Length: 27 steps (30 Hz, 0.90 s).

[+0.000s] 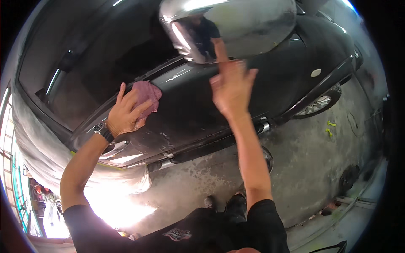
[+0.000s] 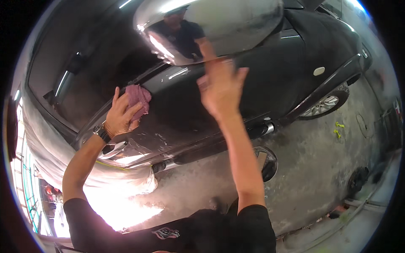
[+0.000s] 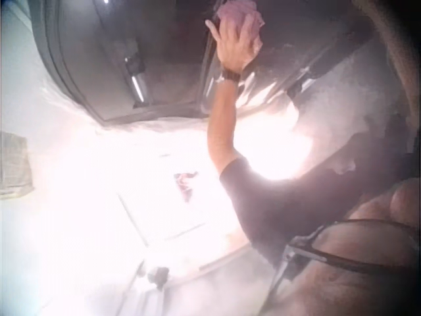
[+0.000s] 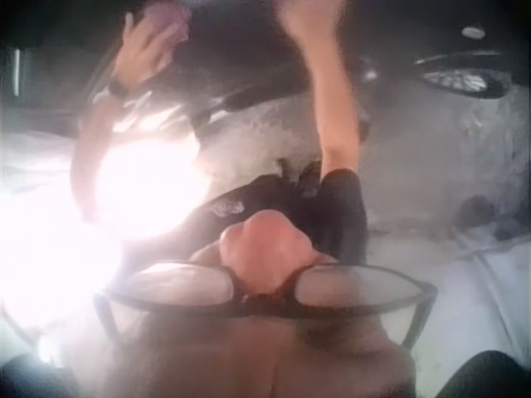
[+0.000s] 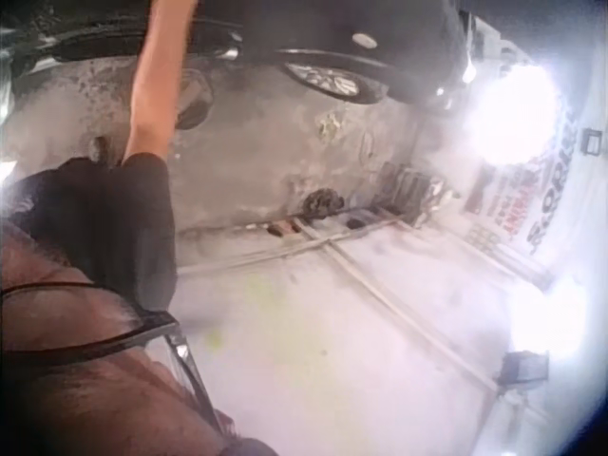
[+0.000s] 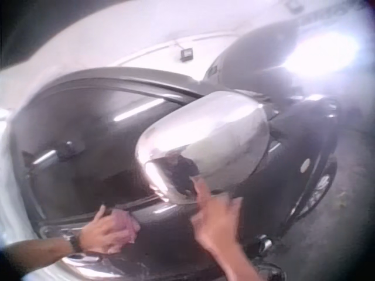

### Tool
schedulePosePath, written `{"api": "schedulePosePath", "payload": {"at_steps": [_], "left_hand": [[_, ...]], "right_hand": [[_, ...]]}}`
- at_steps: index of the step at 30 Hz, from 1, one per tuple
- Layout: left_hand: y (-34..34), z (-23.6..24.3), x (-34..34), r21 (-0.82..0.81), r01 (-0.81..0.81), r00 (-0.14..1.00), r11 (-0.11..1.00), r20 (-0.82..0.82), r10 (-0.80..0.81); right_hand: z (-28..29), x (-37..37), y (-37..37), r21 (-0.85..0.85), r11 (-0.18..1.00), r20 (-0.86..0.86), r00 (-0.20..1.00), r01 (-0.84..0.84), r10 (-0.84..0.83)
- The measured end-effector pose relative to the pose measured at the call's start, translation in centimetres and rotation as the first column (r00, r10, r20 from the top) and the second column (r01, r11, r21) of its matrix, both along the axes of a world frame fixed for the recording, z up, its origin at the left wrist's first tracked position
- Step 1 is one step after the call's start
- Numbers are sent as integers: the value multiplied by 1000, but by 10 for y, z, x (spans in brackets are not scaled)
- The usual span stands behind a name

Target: The person wets a sanding block in a bucket of water, sands a car door, and wipes the car surface with a cloth while continuing to sand.

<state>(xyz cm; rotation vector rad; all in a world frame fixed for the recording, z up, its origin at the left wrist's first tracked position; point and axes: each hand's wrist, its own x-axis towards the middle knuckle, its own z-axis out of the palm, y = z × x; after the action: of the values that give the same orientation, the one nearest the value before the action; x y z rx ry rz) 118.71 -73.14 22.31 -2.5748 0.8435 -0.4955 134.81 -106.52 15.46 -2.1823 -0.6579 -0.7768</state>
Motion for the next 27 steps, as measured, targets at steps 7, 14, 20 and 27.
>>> {"api": "schedulePosePath", "payload": {"at_steps": [7, 14, 20, 27], "left_hand": [[-8, -5, 12, -34, 65, 997, 997, 33, -63], [-17, -2, 11, 4, 68, 996, 998, 53, -68], [4, -1, -3, -1, 34, 998, 999, 54, -34], [-10, -4, 12, -9, 55, 997, 998, 53, -54]], "right_hand": [[-54, -62, 102, 26, 972, 214, 951, -232, 222], [-31, -25, 64, 149, 981, 68, 989, 122, -133], [-35, -49, 90, 33, 992, 134, 984, -121, 116], [-19, -52, 84, 275, 950, 93, 987, -150, 129]]}}
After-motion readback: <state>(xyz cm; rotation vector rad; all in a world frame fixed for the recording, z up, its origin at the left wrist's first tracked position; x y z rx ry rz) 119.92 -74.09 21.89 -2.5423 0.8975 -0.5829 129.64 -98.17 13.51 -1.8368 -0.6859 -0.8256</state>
